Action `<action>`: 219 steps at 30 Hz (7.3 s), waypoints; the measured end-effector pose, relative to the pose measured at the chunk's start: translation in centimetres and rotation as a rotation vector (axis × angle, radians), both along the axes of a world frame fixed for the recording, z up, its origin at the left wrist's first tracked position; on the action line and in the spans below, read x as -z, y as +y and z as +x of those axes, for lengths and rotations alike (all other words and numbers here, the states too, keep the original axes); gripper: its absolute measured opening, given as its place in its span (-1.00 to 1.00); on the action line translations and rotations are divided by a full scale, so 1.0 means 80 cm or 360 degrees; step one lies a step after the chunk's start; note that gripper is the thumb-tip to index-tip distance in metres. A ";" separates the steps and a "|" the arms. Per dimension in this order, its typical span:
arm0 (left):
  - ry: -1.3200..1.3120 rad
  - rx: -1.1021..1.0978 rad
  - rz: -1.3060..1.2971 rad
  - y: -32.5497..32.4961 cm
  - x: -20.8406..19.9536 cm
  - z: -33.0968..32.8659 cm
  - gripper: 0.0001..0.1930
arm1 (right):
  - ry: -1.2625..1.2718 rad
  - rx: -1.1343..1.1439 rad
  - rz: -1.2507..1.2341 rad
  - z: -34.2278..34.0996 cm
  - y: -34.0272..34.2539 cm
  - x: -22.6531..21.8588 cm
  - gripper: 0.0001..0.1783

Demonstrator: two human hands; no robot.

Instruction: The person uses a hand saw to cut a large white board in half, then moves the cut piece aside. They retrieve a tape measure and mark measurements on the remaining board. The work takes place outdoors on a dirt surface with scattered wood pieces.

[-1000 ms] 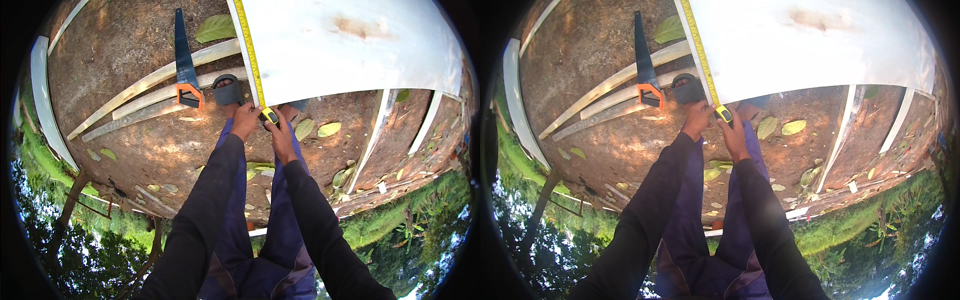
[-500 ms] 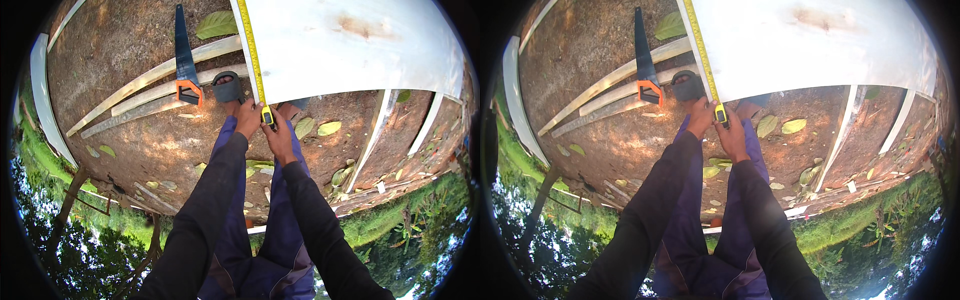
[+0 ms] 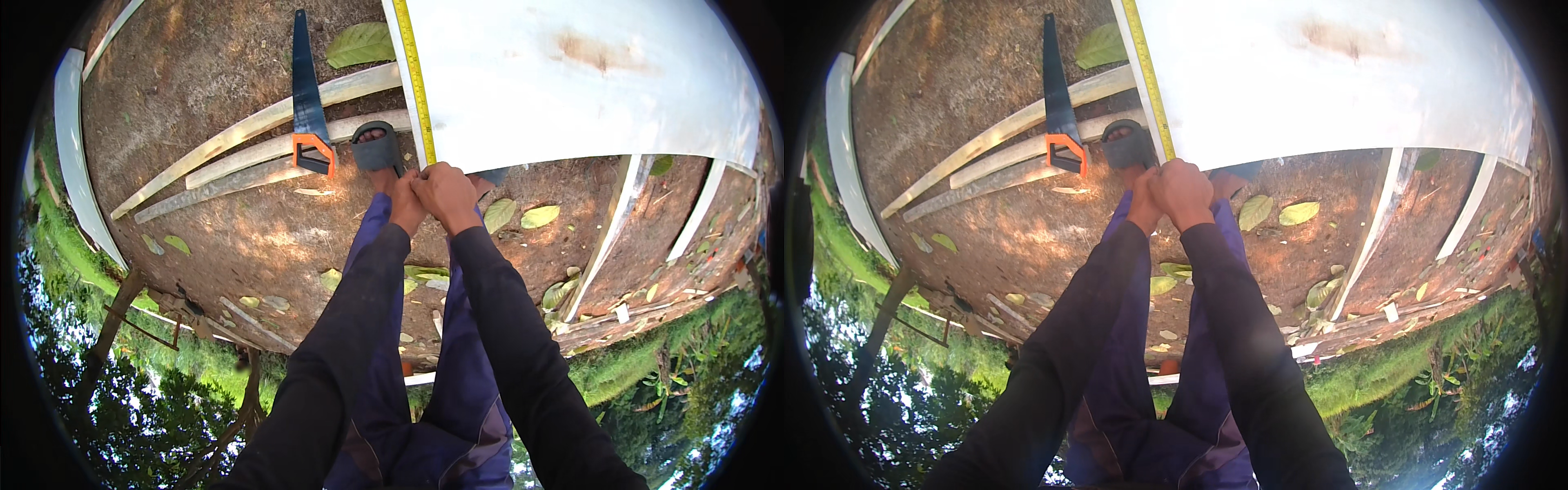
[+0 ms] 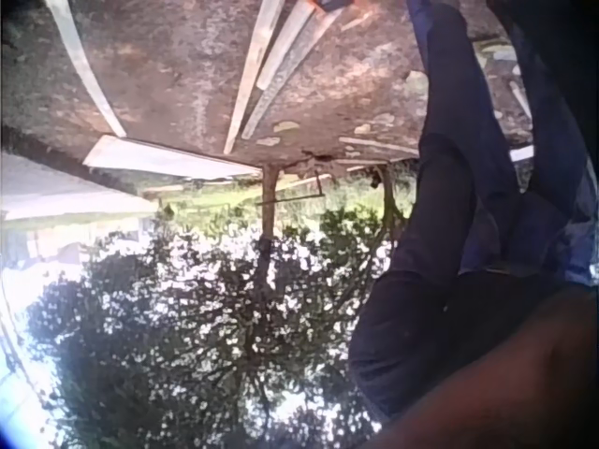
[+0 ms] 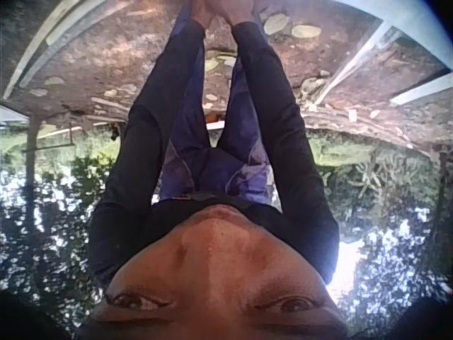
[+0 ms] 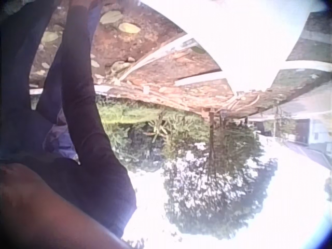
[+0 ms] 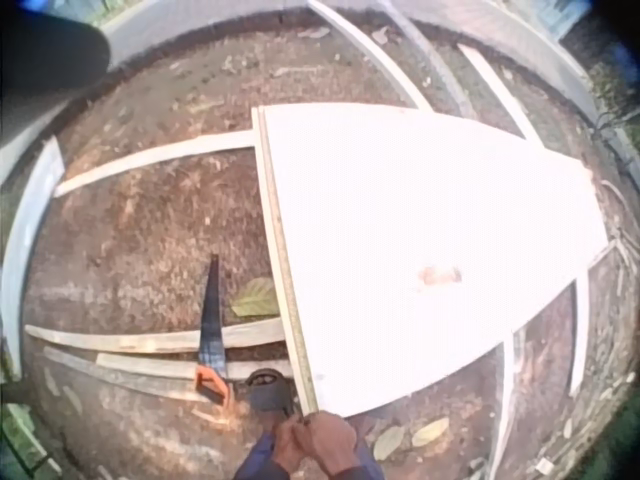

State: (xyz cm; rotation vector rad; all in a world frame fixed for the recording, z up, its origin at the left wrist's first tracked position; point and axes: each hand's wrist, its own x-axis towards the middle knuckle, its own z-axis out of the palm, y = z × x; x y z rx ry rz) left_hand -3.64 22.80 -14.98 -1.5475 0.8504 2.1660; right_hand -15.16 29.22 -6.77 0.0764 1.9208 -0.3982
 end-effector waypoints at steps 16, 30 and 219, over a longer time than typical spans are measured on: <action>-0.0006 0.0744 -0.0574 0.009 -0.035 -0.016 -0.78 | 0.0096 0.1464 -0.0664 -0.052 0.017 0.024 -0.80; -0.0058 0.0673 -0.0722 0.024 -0.054 -0.023 -0.80 | 0.0906 0.0483 -0.0633 -0.097 -0.012 0.023 -0.78; -0.0351 0.0505 -0.0903 -0.068 -0.098 0.088 -0.80 | 0.0418 -0.0201 -0.0152 -0.106 0.236 -0.040 -0.60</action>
